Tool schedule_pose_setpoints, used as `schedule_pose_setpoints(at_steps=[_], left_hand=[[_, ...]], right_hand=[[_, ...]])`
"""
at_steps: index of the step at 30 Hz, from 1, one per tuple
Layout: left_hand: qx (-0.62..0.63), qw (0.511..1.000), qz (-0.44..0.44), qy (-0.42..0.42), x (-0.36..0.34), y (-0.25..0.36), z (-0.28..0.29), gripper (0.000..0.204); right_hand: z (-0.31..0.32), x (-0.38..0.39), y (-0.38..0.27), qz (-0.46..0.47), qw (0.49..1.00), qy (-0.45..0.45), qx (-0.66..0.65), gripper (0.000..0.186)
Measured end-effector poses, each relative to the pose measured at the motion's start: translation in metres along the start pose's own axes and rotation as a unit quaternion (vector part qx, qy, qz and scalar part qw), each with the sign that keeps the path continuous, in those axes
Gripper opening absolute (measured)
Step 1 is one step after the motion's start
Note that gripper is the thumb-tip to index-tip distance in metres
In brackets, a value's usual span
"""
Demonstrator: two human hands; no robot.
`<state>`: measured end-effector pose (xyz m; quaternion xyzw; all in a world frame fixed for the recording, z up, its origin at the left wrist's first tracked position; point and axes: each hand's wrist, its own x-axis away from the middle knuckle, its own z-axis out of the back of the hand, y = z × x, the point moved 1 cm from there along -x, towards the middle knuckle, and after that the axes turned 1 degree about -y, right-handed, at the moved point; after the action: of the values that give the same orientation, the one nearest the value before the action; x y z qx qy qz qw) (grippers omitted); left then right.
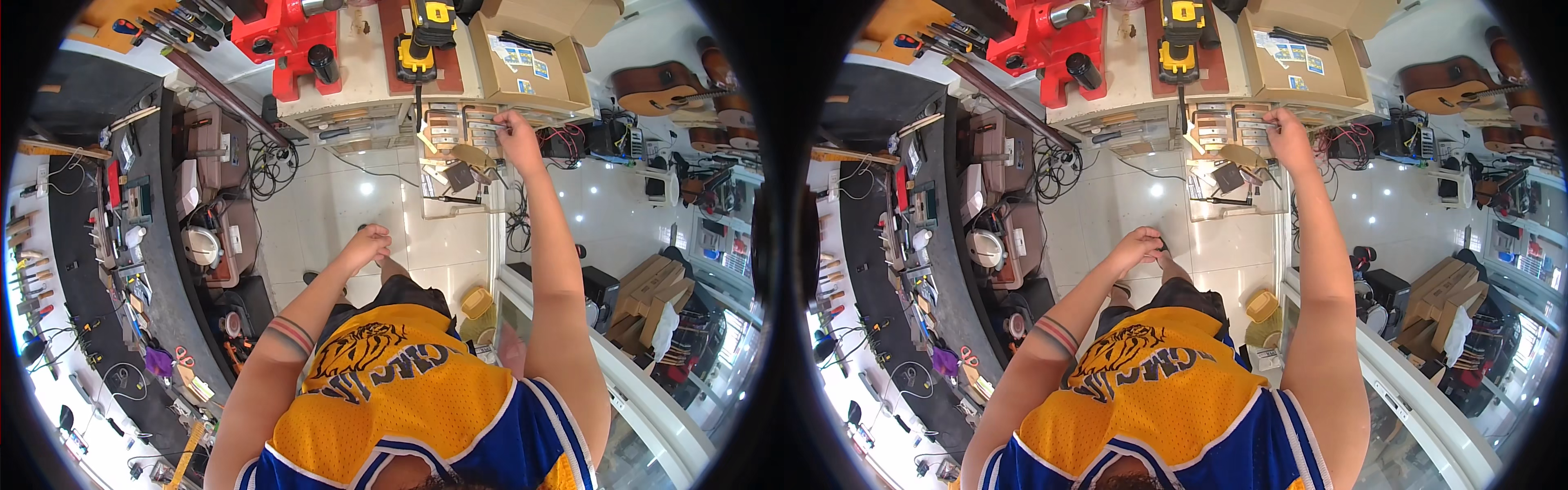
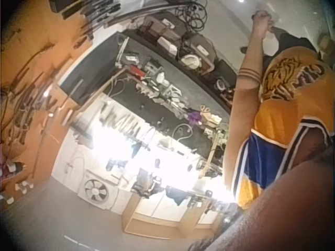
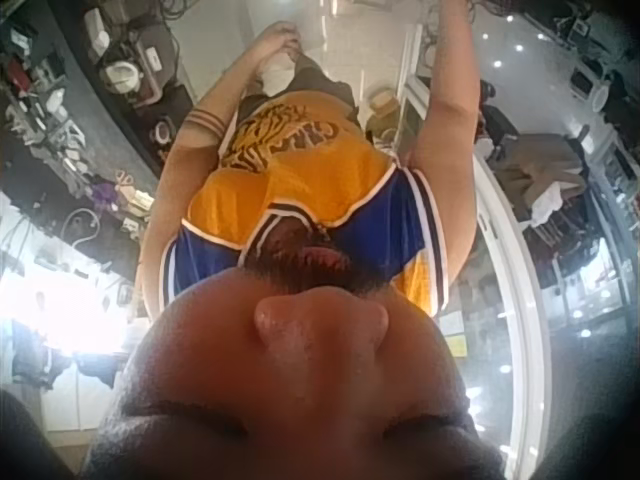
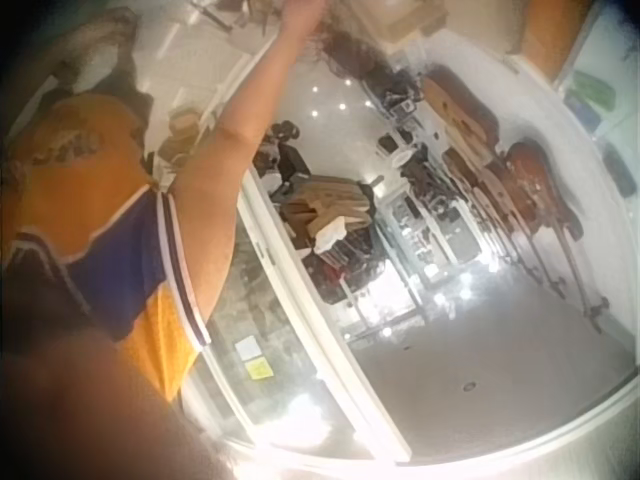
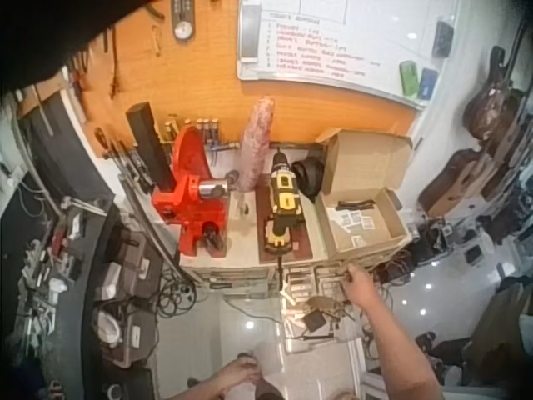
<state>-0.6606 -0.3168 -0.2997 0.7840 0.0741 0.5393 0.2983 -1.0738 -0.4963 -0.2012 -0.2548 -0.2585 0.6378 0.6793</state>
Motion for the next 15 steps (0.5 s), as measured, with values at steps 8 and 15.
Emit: schedule_pose_setpoints(at_steps=[8, 15], left_hand=[[-0.013, 1.0, 0.022, 0.013, -0.001, -0.011, 0.012, 0.046], [-0.039, 0.999, 0.017, 0.025, -0.006, -0.026, 0.022, 0.046]], right_hand=[[-0.012, 0.006, -0.044, 0.158, 0.975, 0.034, 0.153, 0.019], [-0.04, -0.006, -0.044, 0.15, 0.983, -0.036, 0.104, 0.026]])
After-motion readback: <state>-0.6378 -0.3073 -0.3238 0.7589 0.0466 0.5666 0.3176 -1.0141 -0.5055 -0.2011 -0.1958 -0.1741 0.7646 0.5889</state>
